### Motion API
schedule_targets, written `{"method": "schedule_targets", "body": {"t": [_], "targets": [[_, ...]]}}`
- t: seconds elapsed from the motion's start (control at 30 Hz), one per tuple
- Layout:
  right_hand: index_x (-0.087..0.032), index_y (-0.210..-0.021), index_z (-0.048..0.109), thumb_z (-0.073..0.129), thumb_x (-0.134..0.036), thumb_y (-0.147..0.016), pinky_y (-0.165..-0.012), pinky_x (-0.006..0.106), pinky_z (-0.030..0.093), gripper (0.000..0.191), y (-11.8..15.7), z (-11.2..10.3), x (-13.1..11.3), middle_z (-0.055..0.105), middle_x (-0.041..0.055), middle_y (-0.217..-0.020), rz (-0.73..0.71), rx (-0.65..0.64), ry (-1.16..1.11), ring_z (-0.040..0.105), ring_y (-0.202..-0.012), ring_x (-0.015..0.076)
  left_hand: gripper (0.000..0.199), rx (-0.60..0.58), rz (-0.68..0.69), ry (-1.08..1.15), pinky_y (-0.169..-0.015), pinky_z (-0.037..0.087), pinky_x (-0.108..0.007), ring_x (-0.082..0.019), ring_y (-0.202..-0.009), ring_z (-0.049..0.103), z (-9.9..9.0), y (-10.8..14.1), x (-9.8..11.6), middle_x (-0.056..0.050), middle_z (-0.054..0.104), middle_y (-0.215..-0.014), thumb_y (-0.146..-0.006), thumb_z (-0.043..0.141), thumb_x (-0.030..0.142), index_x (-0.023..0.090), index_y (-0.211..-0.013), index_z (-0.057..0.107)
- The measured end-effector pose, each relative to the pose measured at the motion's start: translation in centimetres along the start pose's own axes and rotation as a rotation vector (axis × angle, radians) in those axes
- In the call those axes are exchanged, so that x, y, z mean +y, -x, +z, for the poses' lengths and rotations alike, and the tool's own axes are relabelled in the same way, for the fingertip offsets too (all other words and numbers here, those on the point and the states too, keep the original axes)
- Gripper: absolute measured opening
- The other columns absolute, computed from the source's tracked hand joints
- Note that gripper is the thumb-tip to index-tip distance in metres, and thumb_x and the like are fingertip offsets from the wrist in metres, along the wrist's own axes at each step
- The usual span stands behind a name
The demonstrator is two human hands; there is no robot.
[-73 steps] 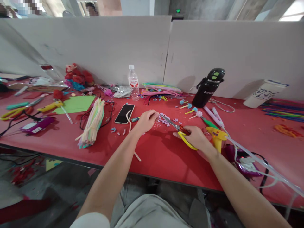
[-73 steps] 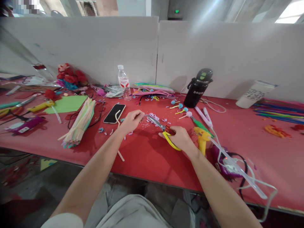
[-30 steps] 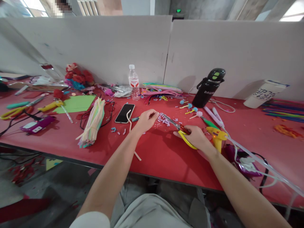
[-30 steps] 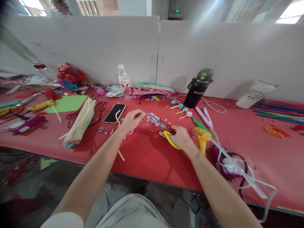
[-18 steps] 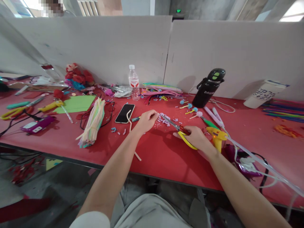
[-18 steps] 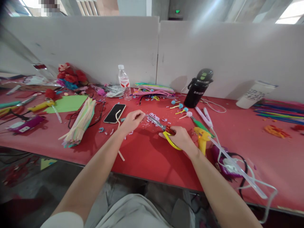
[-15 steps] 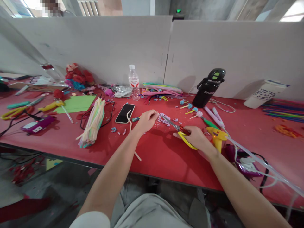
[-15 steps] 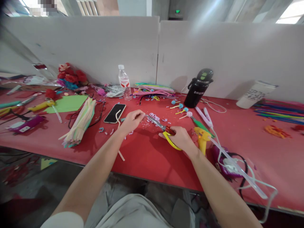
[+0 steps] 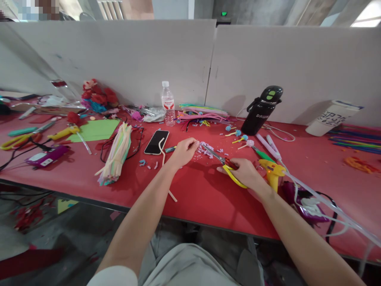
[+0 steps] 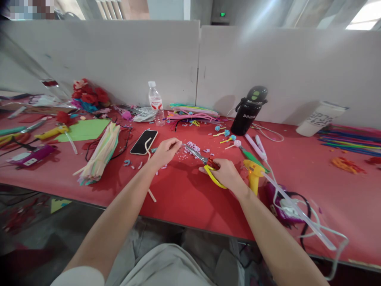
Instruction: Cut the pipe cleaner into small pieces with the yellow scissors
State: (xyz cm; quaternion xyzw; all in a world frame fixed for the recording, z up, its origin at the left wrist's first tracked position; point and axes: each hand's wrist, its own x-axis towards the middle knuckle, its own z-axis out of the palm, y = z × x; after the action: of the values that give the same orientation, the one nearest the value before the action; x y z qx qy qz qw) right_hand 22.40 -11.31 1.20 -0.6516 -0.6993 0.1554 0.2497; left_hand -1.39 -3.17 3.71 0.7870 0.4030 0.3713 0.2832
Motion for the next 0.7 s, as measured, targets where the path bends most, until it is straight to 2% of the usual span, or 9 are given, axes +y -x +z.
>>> {"method": "schedule_targets", "body": {"t": [0.7], "targets": [[-0.018, -0.056, 0.035, 0.062, -0.064, -0.065, -0.043, 0.022, 0.020, 0.054, 0.16, 0.04, -0.24, 0.029, -0.0045, -0.056, 0.010, 0.011, -0.025, 0.025, -0.052, 0.0074, 0.030, -0.004, -0.003, 0.019, -0.058, 0.032, -0.023, -0.010, -0.060, 0.041, -0.20, 0.02, 0.07, 0.001, 0.047, -0.064, -0.090, 0.039, 0.039, 0.016, -0.071, 0.048]]}}
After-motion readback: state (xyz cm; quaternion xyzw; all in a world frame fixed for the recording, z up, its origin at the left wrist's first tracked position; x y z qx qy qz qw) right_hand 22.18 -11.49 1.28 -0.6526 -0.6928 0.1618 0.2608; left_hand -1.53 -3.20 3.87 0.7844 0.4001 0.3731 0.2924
